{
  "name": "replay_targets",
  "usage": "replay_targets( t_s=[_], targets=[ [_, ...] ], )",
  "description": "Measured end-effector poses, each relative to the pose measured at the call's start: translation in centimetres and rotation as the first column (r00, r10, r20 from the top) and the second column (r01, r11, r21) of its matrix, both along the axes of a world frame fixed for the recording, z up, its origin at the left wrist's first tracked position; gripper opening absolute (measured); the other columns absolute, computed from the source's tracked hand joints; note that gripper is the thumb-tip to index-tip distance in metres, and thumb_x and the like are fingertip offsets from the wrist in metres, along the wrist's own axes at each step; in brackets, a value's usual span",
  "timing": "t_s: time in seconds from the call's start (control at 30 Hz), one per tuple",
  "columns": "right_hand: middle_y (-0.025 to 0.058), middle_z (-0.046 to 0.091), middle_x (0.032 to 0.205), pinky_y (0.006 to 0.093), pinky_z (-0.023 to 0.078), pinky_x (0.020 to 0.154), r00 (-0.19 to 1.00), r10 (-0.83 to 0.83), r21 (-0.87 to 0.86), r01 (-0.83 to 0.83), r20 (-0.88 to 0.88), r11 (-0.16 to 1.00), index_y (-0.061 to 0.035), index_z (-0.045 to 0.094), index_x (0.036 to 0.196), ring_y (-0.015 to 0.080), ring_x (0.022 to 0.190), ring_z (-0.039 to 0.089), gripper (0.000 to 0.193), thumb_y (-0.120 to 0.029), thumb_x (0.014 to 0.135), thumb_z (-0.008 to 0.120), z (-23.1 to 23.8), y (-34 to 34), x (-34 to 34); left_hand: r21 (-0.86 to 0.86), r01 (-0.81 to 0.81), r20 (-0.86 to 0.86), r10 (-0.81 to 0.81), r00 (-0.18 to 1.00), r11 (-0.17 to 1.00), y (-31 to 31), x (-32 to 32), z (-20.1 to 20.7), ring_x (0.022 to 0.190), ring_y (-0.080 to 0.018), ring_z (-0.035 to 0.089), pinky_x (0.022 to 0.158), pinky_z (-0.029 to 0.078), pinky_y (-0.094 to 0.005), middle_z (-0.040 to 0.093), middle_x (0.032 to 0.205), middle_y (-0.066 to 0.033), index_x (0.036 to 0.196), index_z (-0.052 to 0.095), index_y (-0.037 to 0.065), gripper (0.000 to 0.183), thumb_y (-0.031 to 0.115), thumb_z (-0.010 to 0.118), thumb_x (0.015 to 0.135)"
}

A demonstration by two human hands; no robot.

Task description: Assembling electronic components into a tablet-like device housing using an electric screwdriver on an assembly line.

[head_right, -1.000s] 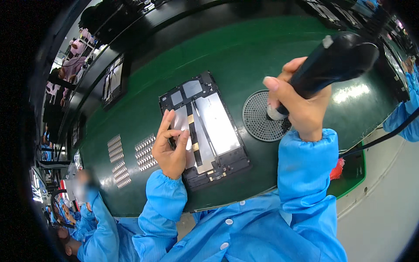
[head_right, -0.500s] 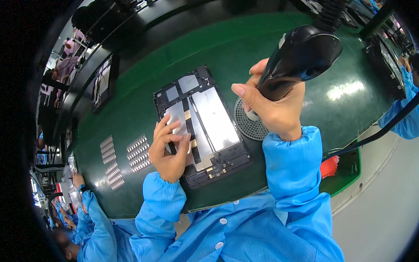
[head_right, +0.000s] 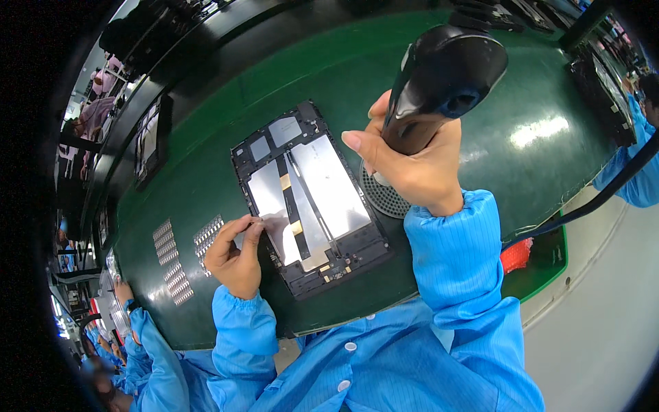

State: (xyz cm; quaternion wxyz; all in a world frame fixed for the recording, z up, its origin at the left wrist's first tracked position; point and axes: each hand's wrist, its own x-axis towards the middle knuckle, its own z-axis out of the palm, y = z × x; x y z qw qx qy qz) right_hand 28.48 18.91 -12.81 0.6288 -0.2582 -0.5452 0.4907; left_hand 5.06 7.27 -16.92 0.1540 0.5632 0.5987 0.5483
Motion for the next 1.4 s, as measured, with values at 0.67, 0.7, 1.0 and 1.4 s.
replay_targets(
  t_s=[0.67, 0.7, 1.0, 1.4],
  targets=[
    [0.0046, 0.056, 0.062, 0.0278, 0.047, 0.049, 0.994, -0.112, 0.002, 0.112, 0.001, 0.994, -0.0047, 0.049, 0.102, 0.0137, 0.05, 0.054, 0.039, 0.002, 0.072, 0.073, 1.5, -1.6, 0.4, -0.395, 0.039, 0.396, 0.132, 0.909, 0.918, -0.5, -4.7, 0.8, 0.067, -0.0106, 0.061, 0.062, 0.05, -0.0213, 0.065, 0.08, -0.0061, 0.091, 0.063, -0.004, 0.012, -0.001, 0.068, 0.08],
    [0.0054, 0.056, 0.062, 0.0285, 0.047, 0.05, 0.997, -0.072, 0.017, 0.072, -0.02, 0.997, -0.0051, 0.048, 0.102, 0.0144, 0.05, 0.054, 0.039, 0.001, 0.072, 0.072, 1.9, -1.7, 0.2, -0.378, 0.088, 0.44, 0.095, 0.893, 0.921, -0.6, -4.9, 0.7, 0.067, -0.0101, 0.061, 0.061, 0.049, -0.0207, 0.065, 0.08, -0.0064, 0.091, 0.063, -0.004, 0.013, -0.001, 0.068, 0.08],
    [0.0072, 0.056, 0.063, 0.0287, 0.049, 0.052, 0.986, 0.164, 0.067, -0.163, -0.005, 0.984, -0.0056, 0.045, 0.101, 0.0153, 0.053, 0.056, 0.04, 0.006, 0.072, 0.07, 3.7, -2.6, -5.7, -0.342, 0.235, 0.487, -0.042, 0.873, 0.91, 1.4, -4.1, 0.2, 0.064, -0.0057, 0.058, 0.057, 0.047, -0.019, 0.066, 0.075, -0.0051, 0.089, 0.065, -0.005, 0.012, 0.003, 0.069, 0.08],
    [0.0068, 0.06, 0.062, 0.0227, 0.045, 0.049, 0.961, 0.274, 0.049, -0.276, 0.036, 0.96, 0.0007, 0.052, 0.097, 0.0112, 0.052, 0.057, 0.032, 0.007, 0.072, 0.071, 3.7, -1.5, -12.7, -0.348, 0.19, 0.301, -0.082, 0.95, 0.918, 3.8, -5.0, -1.1, 0.063, -0.0042, 0.055, 0.057, 0.045, -0.0184, 0.064, 0.073, -0.0028, 0.086, 0.065, -0.003, 0.011, 0.006, 0.069, 0.08]
  ],
)
